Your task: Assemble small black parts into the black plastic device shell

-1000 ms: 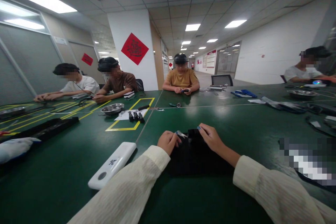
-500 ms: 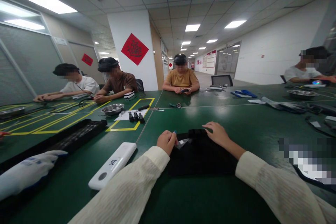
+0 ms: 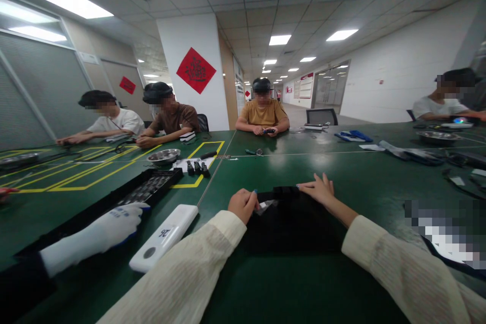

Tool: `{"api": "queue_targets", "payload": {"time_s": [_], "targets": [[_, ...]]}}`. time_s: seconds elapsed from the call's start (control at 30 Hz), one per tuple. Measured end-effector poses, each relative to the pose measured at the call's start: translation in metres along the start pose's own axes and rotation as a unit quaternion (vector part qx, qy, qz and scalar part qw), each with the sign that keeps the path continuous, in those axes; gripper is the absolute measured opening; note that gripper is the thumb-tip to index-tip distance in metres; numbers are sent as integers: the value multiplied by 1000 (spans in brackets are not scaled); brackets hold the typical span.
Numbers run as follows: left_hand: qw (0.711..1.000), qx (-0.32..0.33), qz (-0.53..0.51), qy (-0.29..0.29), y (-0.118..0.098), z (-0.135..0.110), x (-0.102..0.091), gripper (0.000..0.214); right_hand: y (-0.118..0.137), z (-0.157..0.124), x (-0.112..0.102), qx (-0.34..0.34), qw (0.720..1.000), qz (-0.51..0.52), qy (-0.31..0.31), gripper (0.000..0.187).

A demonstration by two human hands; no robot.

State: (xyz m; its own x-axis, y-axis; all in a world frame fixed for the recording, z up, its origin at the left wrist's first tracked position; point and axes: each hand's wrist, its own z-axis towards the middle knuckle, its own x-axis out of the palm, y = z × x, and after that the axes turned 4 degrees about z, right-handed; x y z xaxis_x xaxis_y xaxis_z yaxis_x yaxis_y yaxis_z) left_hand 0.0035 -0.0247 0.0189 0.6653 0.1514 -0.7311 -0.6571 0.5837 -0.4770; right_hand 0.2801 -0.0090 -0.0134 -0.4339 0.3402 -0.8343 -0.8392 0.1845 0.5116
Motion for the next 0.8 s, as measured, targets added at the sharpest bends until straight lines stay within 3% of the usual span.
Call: {"api": "queue_targets", "payload": {"time_s": [0.27,0.6,0.8], "targets": [[1000,2,-6,8,1,-1,2,51,0,4,-1,27,998,15,56,38],[999,2,5,32,-3,0,0,51,-11,25,8,-29,994,43,99,36],[999,7,18,29,-3,0,1,51,-15,27,11,-41,996,40,72,30]]}}
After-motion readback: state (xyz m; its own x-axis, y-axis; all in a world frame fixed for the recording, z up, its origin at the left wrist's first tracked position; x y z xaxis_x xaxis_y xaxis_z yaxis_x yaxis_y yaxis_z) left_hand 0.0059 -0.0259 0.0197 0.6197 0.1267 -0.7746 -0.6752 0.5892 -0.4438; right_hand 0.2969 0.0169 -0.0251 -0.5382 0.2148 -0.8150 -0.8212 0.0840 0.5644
